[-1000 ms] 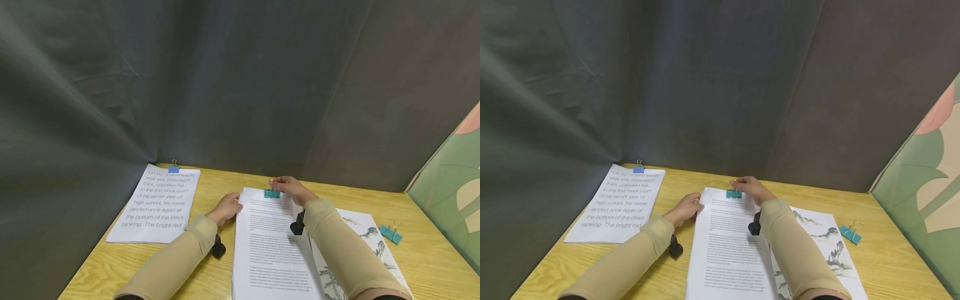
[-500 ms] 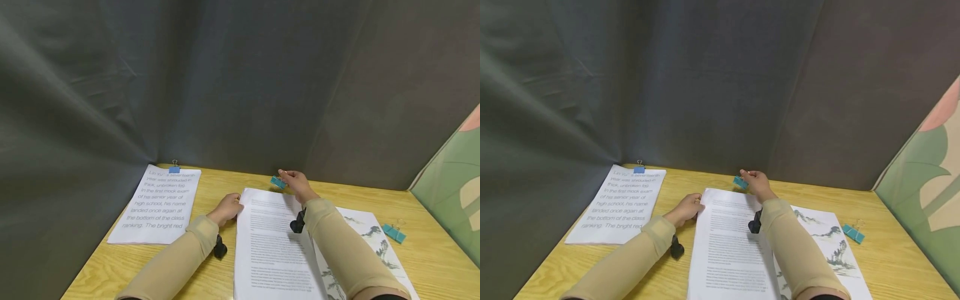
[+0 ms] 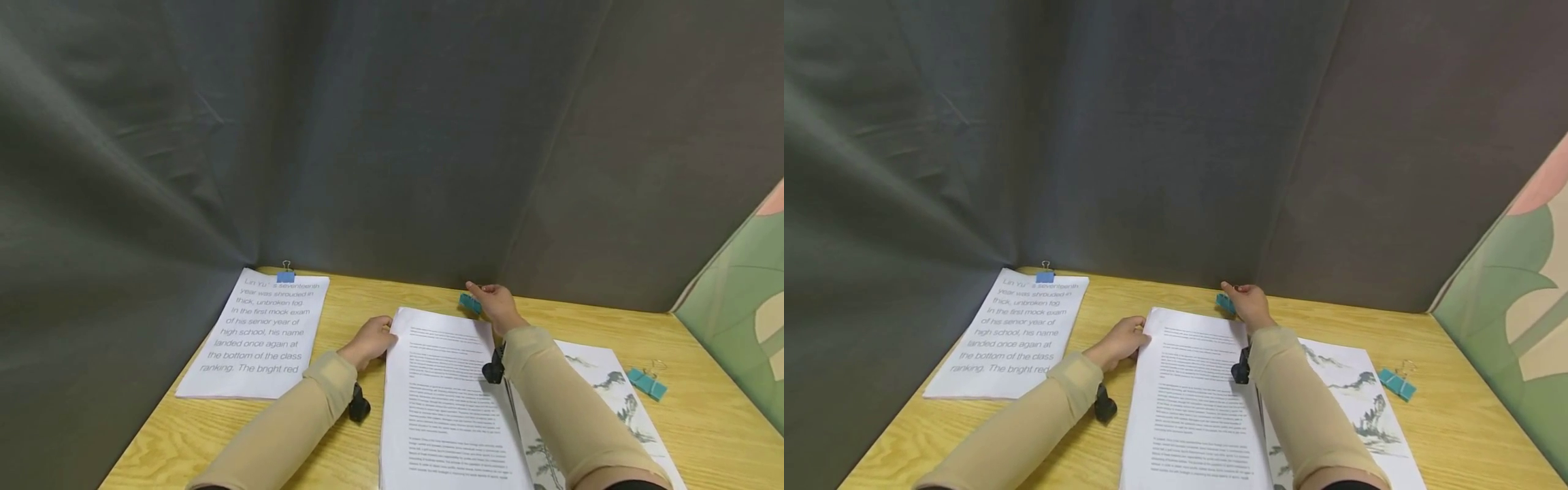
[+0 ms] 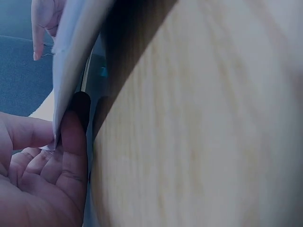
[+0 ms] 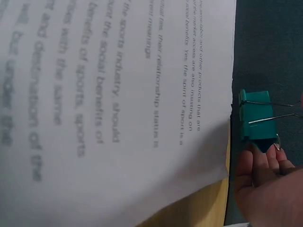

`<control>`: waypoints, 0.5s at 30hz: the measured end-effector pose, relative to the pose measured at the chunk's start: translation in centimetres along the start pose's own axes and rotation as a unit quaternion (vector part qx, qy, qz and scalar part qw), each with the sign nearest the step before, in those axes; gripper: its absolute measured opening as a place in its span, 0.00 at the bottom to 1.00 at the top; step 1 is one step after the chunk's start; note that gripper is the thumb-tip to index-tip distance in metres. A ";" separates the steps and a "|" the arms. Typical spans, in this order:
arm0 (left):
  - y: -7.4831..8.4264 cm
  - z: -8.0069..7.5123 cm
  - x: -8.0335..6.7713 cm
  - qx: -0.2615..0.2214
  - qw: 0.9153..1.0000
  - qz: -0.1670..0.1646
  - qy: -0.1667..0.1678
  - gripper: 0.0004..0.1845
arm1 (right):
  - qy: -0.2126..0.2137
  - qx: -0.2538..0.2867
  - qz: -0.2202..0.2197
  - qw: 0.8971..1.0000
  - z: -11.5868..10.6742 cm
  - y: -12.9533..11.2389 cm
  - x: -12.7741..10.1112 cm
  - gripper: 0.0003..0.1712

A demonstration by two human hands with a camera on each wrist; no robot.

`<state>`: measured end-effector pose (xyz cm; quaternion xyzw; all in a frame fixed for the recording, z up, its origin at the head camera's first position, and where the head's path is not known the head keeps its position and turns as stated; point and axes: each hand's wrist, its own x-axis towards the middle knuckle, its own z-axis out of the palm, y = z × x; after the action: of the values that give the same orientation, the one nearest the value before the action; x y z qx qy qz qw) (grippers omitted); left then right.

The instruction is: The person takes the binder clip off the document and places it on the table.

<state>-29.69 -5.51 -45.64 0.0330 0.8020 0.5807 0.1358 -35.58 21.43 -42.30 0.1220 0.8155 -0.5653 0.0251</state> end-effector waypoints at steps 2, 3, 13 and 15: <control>0.0 0.0 0.1 0.001 1.000 0.001 0.002 0.09 | 0.002 -0.001 0.004 1.000 0.1 0.2 0.2 0.41; -0.1 0.0 0.1 0.003 1.000 0.002 0.003 0.09 | 0.001 -0.001 0.006 1.000 0.1 0.3 0.2 0.41; 0.3 0.1 -0.2 0.000 1.000 0.000 0.013 0.11 | -0.029 -0.016 0.048 0.998 0.5 1.0 0.9 0.47; 0.2 0.1 -0.2 0.000 1.000 -0.001 0.012 0.11 | -0.034 -0.014 0.053 0.998 0.6 0.9 0.8 0.46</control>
<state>-29.49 -5.37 -45.43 0.0249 0.8034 0.5812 0.1271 -36.22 21.35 -43.50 0.1455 0.8140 -0.5559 0.0850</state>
